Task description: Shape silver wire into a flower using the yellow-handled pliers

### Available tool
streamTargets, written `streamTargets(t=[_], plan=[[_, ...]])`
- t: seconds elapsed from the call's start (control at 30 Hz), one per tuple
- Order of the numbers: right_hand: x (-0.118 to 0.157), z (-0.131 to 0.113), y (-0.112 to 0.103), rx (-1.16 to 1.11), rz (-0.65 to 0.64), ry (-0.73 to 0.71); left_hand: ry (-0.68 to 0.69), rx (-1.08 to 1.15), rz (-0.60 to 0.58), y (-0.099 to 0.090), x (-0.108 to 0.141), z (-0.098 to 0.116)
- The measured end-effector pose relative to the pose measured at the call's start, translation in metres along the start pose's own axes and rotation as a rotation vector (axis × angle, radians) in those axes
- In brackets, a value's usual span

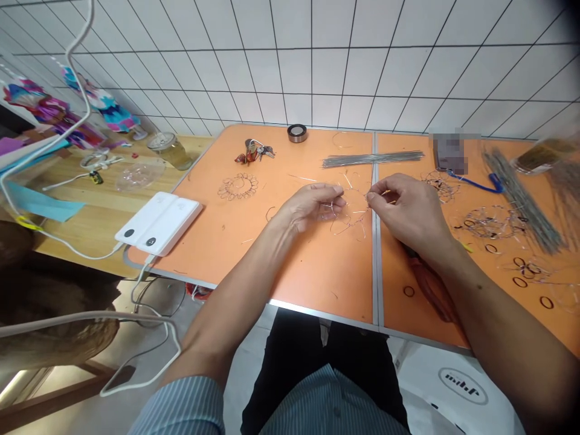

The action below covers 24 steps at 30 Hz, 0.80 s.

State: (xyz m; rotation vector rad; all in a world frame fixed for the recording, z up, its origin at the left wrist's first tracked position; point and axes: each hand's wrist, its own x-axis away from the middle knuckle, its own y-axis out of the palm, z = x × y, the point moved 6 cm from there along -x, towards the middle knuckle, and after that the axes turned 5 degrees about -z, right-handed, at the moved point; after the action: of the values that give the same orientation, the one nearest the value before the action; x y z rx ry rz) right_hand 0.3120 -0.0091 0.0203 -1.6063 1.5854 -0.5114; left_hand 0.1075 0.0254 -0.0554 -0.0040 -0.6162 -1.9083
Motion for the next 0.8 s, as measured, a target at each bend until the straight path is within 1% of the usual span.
streamTargets(t=[0.23, 0.4, 0.47, 0.57, 0.67, 0.73, 0.8], plan=[[0.002, -0.003, -0.001, -0.026, 0.006, -0.006, 0.035, -0.019, 0.038, -0.002, -0.001, 0.004], [0.000, -0.002, -0.004, -0.055, 0.016, 0.004, 0.023, 0.012, 0.081, -0.002, 0.001, 0.005], [0.000, -0.001, -0.011, -0.121, 0.053, 0.011, 0.020, 0.029, 0.094, -0.002, 0.001, 0.005], [0.000, 0.002, -0.025, -0.257, 0.156, 0.011, 0.011, 0.063, 0.110, -0.003, 0.000, 0.004], [0.001, 0.007, -0.035, -0.305, 0.219, 0.030, 0.002, 0.092, 0.115, -0.004, -0.001, 0.003], [0.000, 0.011, -0.035, -0.373, 0.209, 0.053, 0.002, 0.114, 0.121, -0.004, -0.001, 0.004], [-0.002, 0.017, -0.030, -0.490, 0.162, 0.092, -0.001, 0.146, 0.128, -0.004, 0.000, 0.005]])
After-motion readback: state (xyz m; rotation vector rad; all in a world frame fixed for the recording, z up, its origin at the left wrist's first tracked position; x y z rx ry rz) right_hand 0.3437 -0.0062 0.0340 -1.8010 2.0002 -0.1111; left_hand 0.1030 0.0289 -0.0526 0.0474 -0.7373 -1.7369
